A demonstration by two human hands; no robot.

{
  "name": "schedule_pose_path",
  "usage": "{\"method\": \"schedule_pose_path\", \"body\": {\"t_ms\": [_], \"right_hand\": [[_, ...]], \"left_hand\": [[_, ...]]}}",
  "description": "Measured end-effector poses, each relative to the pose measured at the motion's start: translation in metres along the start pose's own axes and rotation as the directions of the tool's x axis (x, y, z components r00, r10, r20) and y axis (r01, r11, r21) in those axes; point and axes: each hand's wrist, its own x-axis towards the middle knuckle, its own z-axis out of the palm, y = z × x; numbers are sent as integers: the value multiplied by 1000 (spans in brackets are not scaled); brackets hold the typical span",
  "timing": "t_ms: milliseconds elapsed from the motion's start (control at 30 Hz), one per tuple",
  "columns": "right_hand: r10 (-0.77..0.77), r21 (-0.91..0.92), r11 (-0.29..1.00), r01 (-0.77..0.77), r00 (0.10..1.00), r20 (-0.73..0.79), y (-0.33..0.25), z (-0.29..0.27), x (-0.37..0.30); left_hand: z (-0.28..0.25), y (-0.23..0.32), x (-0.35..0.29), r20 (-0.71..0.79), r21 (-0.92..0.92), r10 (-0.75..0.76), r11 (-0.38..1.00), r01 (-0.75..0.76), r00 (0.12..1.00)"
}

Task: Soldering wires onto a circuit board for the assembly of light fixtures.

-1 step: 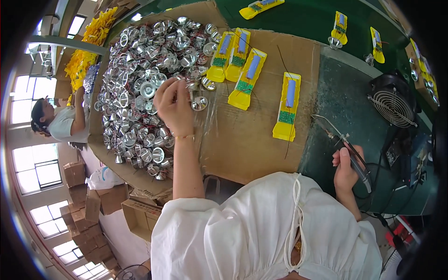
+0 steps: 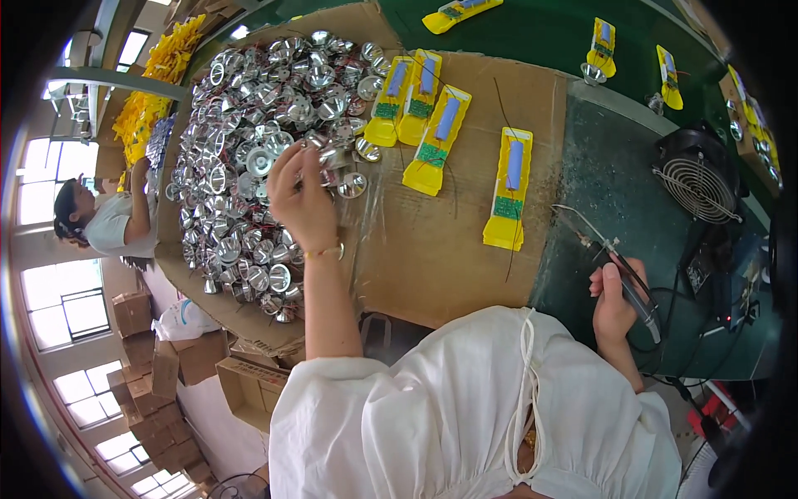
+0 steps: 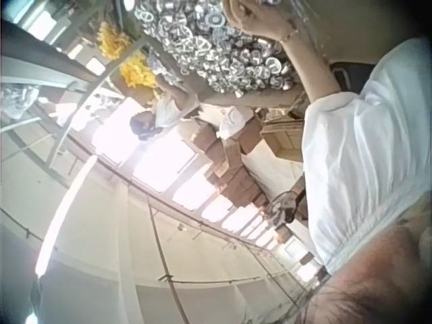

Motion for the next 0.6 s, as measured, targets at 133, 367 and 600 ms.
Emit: {"method": "schedule_pose_path", "body": {"t_ms": [133,367,600], "right_hand": [[49,-24,999,-47,993,106,-5,2,-4],[-4,-55,998,18,969,246,-6,22,-3],[-89,-111,986,121,962,259,0,23,1]], "left_hand": [[-9,54,-25,192,-398,-132,895,200,972],[25,80,-116,708,-83,-20,990,112,706],[47,80,-121,645,-81,83,996,-40,760]]}}
